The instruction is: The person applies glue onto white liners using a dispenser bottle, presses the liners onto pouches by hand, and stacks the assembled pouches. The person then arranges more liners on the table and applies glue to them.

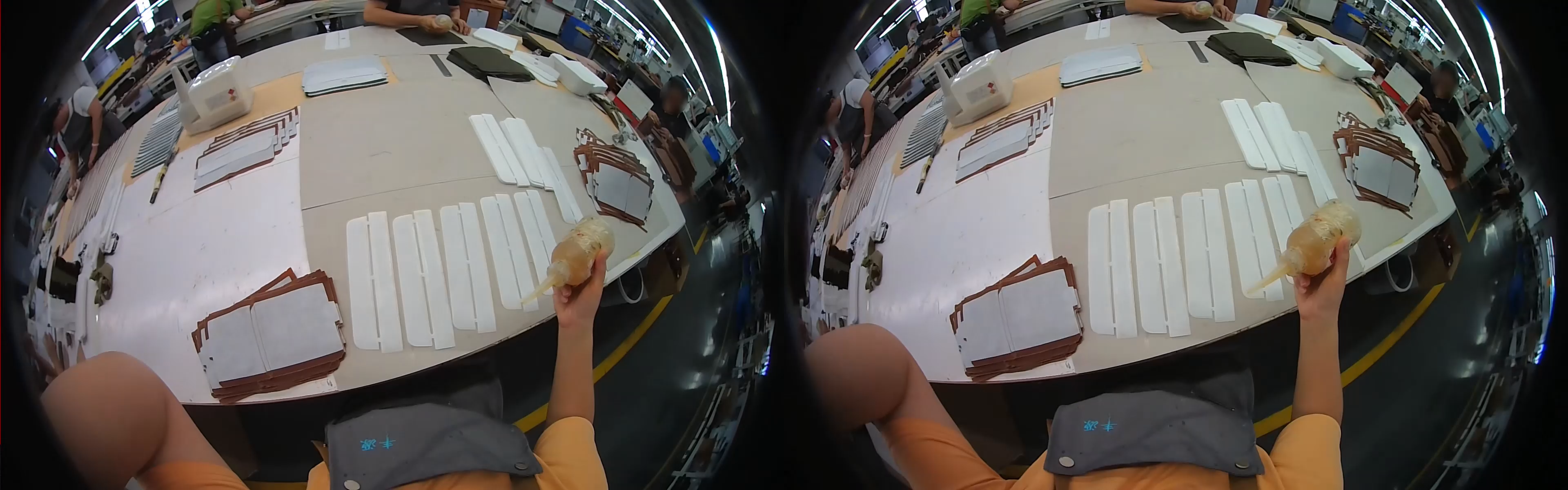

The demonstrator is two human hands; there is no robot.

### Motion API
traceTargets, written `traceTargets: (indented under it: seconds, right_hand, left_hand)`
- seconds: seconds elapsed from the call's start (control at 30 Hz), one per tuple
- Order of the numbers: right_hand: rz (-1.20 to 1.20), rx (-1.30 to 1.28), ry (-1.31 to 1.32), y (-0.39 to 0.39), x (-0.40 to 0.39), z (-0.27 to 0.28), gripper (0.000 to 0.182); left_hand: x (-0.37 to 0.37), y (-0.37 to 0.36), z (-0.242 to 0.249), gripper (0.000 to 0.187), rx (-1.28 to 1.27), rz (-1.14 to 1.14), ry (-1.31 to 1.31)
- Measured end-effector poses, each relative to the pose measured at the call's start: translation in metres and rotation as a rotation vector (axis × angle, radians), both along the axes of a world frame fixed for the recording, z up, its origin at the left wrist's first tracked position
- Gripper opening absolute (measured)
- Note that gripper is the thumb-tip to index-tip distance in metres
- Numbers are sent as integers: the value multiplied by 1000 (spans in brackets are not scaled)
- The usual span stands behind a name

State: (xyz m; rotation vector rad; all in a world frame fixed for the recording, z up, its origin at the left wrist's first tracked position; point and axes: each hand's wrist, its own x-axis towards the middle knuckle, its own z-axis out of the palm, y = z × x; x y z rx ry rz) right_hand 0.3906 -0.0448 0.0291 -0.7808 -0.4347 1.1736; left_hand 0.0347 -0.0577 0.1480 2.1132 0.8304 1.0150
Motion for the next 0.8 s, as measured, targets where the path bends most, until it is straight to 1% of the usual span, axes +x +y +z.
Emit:
traceTargets:
  seconds: [0.17,0.23,0.3,0.33,0.4,0.5,0.57,0.7,0.8]
  right_hand:
    - [-15,3,8,-2,4,-3,46]
    - [-28,-33,42,-3,3,-1,45]
    - [-26,25,82,-1,-11,15,43]
    - [-44,23,114,-1,-17,21,45]
    - [-32,-13,84,-7,-2,4,46]
    - [-27,-22,67,-6,5,1,46]
    - [-60,-24,72,-3,-1,5,46]
    - [-14,5,21,-5,7,-3,49]
    - [-42,-35,25,-1,4,0,49]
  left_hand:
    - [5,4,-8,36,14,12,2]
    - [7,3,-16,36,20,19,-1]
    - [8,0,-15,35,48,26,-12]
    - [9,1,-14,35,45,26,-10]
    - [7,7,-14,35,52,34,-16]
    - [5,9,-6,34,85,29,-47]
    - [1,6,2,33,150,22,-72]
    - [-11,0,29,33,303,-13,-165]
    - [-20,-19,53,32,505,-53,-233]
